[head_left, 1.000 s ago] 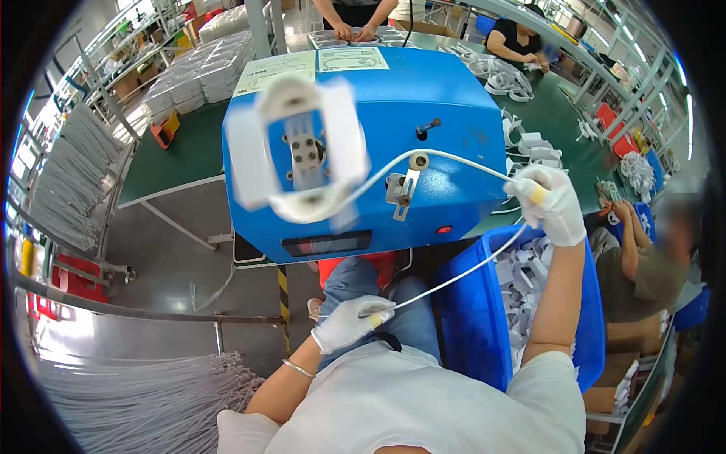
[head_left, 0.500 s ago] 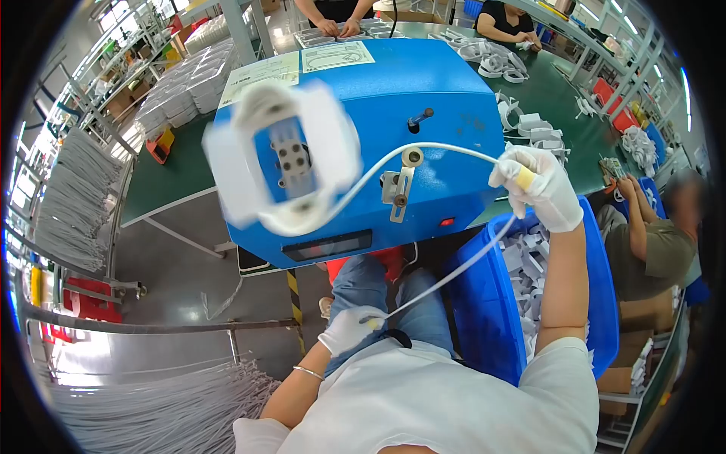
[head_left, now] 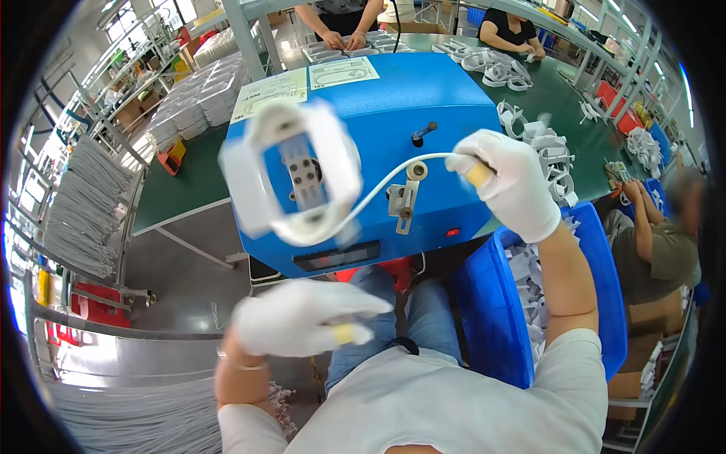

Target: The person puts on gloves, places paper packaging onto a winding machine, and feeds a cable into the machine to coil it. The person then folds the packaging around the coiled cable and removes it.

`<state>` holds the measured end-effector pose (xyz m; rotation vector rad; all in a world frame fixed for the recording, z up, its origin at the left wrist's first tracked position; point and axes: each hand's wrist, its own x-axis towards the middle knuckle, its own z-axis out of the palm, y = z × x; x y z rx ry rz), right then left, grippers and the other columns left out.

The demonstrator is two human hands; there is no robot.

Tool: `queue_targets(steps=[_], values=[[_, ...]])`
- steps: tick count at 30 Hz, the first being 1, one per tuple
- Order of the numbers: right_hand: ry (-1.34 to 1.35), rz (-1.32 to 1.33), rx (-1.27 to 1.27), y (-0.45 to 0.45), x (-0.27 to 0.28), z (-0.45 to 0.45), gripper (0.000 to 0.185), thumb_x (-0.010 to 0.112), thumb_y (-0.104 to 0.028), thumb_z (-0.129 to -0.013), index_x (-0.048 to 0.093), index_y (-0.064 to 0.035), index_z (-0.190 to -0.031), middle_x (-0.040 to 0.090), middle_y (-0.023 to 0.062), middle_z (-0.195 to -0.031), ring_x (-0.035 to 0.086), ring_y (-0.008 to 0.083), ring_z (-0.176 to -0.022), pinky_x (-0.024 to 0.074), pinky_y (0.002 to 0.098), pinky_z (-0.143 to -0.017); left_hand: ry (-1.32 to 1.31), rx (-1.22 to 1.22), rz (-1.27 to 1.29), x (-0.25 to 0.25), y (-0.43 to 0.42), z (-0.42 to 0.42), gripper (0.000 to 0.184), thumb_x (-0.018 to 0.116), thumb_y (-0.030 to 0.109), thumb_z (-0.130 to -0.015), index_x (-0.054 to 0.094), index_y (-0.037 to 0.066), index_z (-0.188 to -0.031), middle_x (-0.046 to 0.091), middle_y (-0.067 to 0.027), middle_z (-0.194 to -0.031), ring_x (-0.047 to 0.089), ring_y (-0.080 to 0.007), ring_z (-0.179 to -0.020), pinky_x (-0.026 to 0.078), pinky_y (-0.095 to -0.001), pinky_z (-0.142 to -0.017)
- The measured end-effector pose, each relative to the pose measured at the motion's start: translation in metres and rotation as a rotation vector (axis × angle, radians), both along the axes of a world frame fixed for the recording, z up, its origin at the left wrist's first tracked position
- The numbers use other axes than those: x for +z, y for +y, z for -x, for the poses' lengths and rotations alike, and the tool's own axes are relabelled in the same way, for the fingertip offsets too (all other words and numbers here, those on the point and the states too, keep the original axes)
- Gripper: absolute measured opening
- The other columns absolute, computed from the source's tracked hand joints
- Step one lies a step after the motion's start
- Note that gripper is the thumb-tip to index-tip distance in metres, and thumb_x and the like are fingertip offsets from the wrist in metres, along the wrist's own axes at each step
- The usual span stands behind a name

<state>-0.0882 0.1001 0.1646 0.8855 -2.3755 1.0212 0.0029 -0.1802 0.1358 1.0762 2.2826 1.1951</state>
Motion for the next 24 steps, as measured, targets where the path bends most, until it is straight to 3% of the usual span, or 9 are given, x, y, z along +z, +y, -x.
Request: queue_targets(steps=[1, 3, 7, 10, 12, 17, 21, 23, 24], values=[[0.168, -0.088, -0.046, -0.005, 0.003, 0.001, 0.008, 0.065, -0.008, -0.082, 0.064, -0.0009, -0.08, 0.06, 0.0079, -0.074, 0.058, 0.0205, -0.066, 0.0452, 0.0293, -0.06, 0.03, 0.001, -0.019, 0.023, -0.016, 0.0, 0.031, 0.068, 0.018, -0.082, 0.065, 0.004, -0.109, 0.068, -0.0114, -0.09, 0.066, -0.0258, -0.076, 0.052, -0.0326, -0.072], [0.206, -0.134, -0.062, -0.012, 0.009, 0.014, 0.006, 0.068, -0.008, -0.078, 0.065, -0.0031, -0.081, 0.06, 0.0101, -0.075, 0.057, 0.0236, -0.065, 0.0456, 0.0295, -0.061, 0.183, 0.068, -0.024, 0.072, -0.036, 0.002, 0.025, 0.068, 0.014, -0.081, 0.067, 0.001, -0.103, 0.069, -0.01, -0.087, 0.066, -0.0203, -0.072, 0.052, -0.0279, -0.068], [0.515, -0.215, -0.043, -0.026, 0.032, 0.067, 0.009, 0.069, -0.016, -0.079, 0.067, -0.0073, -0.081, 0.062, 0.0084, -0.078, 0.06, 0.0234, -0.07, 0.0469, 0.0317, -0.064, 0.518, 0.489, -0.092, 0.12, -0.043, 0.036, 0.019, 0.06, 0.001, -0.082, 0.066, -0.002, -0.099, 0.069, -0.0043, -0.088, 0.062, -0.0099, -0.078, 0.048, -0.0209, -0.072], [0.698, -0.209, 0.097, -0.058, 0.046, 0.11, 0.009, 0.068, -0.019, -0.079, 0.068, -0.0098, -0.079, 0.064, 0.0056, -0.08, 0.06, 0.0223, -0.077, 0.048, 0.0331, -0.071, 0.575, 0.482, -0.141, 0.125, -0.036, 0.094, 0.017, 0.058, -0.002, -0.082, 0.067, -0.002, -0.096, 0.069, -0.0057, -0.088, 0.061, -0.011, -0.079, 0.048, -0.0229, -0.074], [0.785, -0.171, 0.193, -0.076, 0.05, 0.124, 0.009, 0.068, -0.019, -0.079, 0.068, -0.0105, -0.078, 0.064, 0.0049, -0.081, 0.06, 0.0217, -0.08, 0.0481, 0.0329, -0.074, 0.657, 0.226, -0.128, 0.125, -0.03, 0.122, 0.016, 0.057, -0.004, -0.082, 0.069, -0.002, -0.092, 0.069, -0.0068, -0.087, 0.061, -0.0119, -0.08, 0.049, -0.0242, -0.076], [0.682, -0.265, 0.173, -0.065, 0.061, 0.127, 0.011, 0.068, -0.019, -0.079, 0.067, -0.0092, -0.077, 0.06, 0.0057, -0.075, 0.057, 0.0204, -0.081, 0.0473, 0.0302, -0.076, 0.59, 0.162, -0.126, 0.131, -0.026, 0.13, 0.018, 0.056, -0.006, -0.081, 0.071, 0.0, -0.09, 0.07, -0.0078, -0.089, 0.063, -0.0129, -0.082, 0.05, -0.0239, -0.079], [0.481, -0.4, 0.12, 0.013, 0.057, 0.1, 0.011, 0.069, -0.015, -0.077, 0.065, -0.0055, -0.074, 0.051, 0.0054, -0.066, 0.049, 0.0199, -0.071, 0.0415, 0.0315, -0.065, 0.655, 0.373, -0.153, 0.143, -0.066, 0.099, 0.022, 0.055, -0.006, -0.08, 0.071, 0.001, -0.092, 0.07, -0.0081, -0.092, 0.063, -0.0127, -0.083, 0.05, -0.0252, -0.08], [0.434, -0.391, 0.117, 0.034, 0.051, 0.073, 0.011, 0.068, -0.014, -0.077, 0.064, -0.0051, -0.071, 0.049, 0.0055, -0.065, 0.048, 0.0202, -0.069, 0.0403, 0.0321, -0.064, 0.634, 0.434, -0.135, 0.146, -0.086, 0.091, 0.023, 0.055, -0.006, -0.08, 0.071, 0.001, -0.096, 0.07, -0.0079, -0.094, 0.062, -0.0101, -0.08, 0.05, -0.0225, -0.072], [0.349, -0.391, 0.082, 0.04, 0.052, 0.059, 0.012, 0.069, -0.013, -0.076, 0.063, -0.0045, -0.069, 0.049, 0.0061, -0.065, 0.047, 0.0209, -0.069, 0.0401, 0.0323, -0.064, 0.72, 0.387, -0.173, 0.142, -0.093, 0.095, 0.024, 0.055, -0.006, -0.081, 0.07, 0.001, -0.098, 0.07, -0.0062, -0.092, 0.058, -0.006, -0.072, 0.045, -0.0185, -0.061]])
